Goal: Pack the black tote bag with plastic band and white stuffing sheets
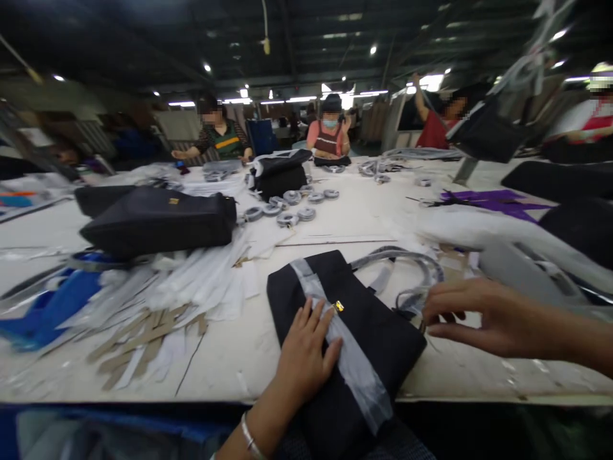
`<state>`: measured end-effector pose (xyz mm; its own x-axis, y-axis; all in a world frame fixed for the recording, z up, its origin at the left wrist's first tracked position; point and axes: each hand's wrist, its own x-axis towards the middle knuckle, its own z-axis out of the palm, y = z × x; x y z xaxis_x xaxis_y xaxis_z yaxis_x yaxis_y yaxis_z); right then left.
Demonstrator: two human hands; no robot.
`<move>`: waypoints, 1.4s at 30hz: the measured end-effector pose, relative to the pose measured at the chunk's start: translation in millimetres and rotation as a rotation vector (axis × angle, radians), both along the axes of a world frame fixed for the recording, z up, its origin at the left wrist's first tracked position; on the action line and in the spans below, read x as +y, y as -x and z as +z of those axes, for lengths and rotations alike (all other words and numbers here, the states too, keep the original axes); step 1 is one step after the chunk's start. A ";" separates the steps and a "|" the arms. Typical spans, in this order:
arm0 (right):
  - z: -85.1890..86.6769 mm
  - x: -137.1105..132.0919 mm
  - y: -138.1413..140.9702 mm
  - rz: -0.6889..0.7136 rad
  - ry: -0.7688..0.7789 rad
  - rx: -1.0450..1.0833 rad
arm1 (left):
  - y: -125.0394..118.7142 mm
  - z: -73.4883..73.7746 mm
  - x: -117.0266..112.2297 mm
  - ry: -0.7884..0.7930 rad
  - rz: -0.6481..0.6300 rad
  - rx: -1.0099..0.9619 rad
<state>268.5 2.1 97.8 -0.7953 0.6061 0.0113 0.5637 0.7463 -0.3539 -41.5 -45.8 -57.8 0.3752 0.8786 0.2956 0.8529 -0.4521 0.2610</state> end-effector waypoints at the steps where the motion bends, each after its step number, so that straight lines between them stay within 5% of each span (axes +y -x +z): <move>1: 0.0 13.6 24.4 0.074 0.020 -0.017 | -0.4 2.3 -0.3 0.021 0.008 -0.024; 9: -31.8 116.2 166.4 0.442 -0.059 -0.251 | -0.2 2.3 -3.1 0.107 0.024 -0.190; 17: -63.9 154.9 224.5 0.634 -0.221 -0.470 | 2.5 -7.2 -2.4 0.118 0.023 -0.273; 26: -66.8 170.6 228.1 0.713 -0.430 -0.437 | 3.5 -12.6 0.0 0.118 -0.008 -0.289; 30: -60.6 196.3 238.4 0.609 -0.428 -0.408 | 3.0 -13.4 0.1 0.118 -0.011 -0.274; 34: -57.2 227.8 235.1 0.340 -0.464 -0.321 | 2.9 -13.7 0.6 0.080 -0.007 -0.220; 38: -64.4 225.0 193.8 0.004 -0.473 -0.161 | 2.6 -17.4 3.6 0.022 0.005 -0.169; 42: -78.0 185.7 101.2 -0.253 -0.411 -0.033 | 2.5 -31.6 8.0 -0.126 0.007 -0.115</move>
